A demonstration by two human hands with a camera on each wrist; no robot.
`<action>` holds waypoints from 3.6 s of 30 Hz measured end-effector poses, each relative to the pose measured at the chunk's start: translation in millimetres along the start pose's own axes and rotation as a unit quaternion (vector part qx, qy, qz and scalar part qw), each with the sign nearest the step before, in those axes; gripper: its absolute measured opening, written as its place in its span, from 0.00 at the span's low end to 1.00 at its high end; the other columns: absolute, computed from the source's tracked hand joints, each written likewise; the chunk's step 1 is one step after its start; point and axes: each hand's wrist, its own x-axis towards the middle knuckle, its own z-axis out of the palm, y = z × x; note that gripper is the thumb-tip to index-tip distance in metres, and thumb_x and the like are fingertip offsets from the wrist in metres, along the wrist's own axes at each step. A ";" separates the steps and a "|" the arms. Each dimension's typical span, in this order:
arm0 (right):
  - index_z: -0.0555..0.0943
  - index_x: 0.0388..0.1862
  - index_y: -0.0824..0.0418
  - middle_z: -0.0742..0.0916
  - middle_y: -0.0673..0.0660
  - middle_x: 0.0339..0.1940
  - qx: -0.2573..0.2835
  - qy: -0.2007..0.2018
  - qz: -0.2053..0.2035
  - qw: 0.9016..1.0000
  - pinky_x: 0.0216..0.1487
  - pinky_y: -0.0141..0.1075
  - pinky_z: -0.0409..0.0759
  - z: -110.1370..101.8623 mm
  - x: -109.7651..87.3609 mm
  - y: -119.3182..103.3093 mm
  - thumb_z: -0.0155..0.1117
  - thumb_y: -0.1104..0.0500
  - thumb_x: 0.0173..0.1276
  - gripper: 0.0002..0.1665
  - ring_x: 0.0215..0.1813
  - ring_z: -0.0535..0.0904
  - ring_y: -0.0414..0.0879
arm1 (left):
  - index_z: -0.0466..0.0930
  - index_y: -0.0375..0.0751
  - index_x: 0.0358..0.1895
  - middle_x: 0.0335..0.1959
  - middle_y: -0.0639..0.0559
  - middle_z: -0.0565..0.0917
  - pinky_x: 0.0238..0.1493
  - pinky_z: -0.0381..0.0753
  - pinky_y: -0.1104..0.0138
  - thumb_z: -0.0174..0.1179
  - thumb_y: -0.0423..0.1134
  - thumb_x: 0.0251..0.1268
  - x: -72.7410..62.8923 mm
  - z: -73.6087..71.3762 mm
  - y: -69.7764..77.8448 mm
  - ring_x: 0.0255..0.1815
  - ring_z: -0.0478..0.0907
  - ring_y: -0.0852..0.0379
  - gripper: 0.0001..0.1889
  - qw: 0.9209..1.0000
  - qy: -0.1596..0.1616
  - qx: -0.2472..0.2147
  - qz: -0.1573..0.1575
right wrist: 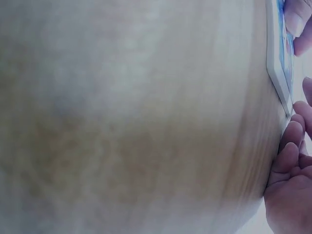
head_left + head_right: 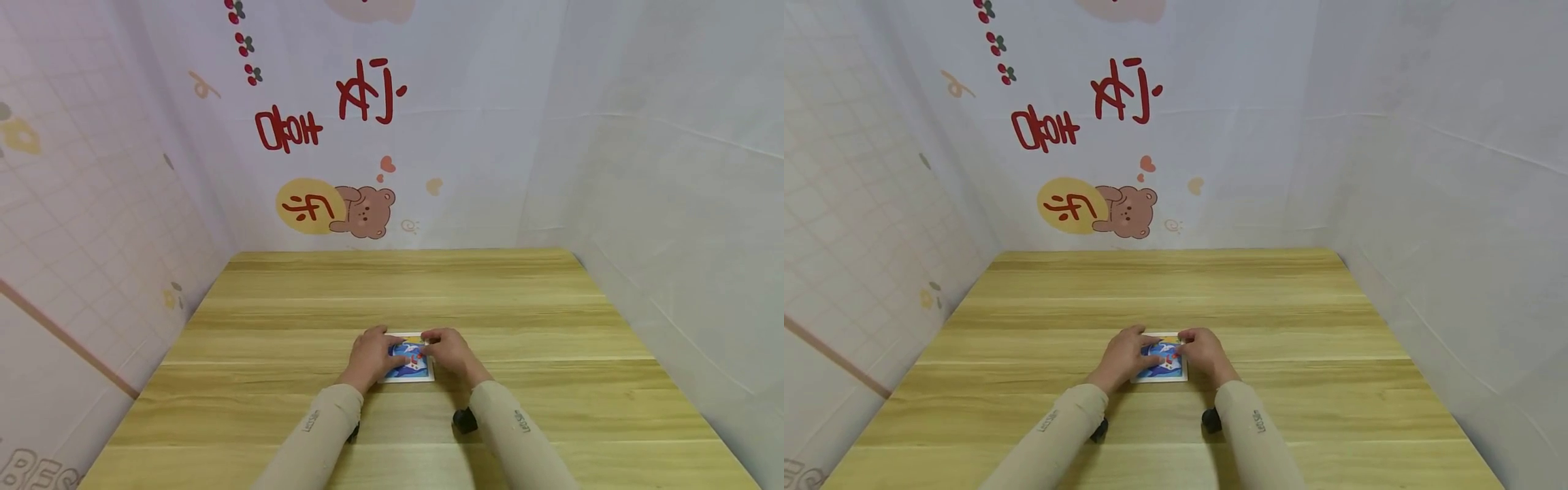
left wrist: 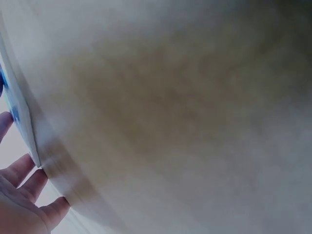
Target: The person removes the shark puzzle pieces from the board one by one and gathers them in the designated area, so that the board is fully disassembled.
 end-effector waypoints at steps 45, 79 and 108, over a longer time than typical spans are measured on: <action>0.81 0.57 0.69 0.84 0.63 0.54 0.087 -0.021 0.007 0.996 0.63 0.52 0.71 -4.1 -1.5 2.3 0.63 0.72 0.64 0.22 0.58 0.77 0.56 | 0.84 0.46 0.45 0.52 0.44 0.80 0.60 0.64 0.35 0.70 0.53 0.59 0.2 6.9 19.6 0.58 0.75 0.43 0.17 0.998 0.045 -0.004 -0.049; 0.85 0.49 0.69 0.87 0.61 0.50 0.029 -0.005 -0.003 1.000 0.58 0.49 0.74 0.4 1.8 0.8 0.63 0.68 0.63 0.16 0.53 0.78 0.52 | 0.84 0.47 0.46 0.48 0.46 0.80 0.55 0.68 0.42 0.71 0.54 0.57 -0.9 8.8 15.7 0.54 0.75 0.46 0.19 0.998 0.054 -0.001 -0.043; 0.86 0.46 0.65 0.84 0.52 0.36 -0.058 0.010 -0.022 0.998 0.44 0.41 0.76 5.2 2.0 0.5 0.73 0.64 0.59 0.15 0.38 0.75 0.46 | 0.84 0.46 0.47 0.51 0.45 0.80 0.57 0.67 0.41 0.70 0.54 0.59 -1.2 8.9 16.9 0.56 0.75 0.45 0.19 0.998 0.044 0.005 -0.048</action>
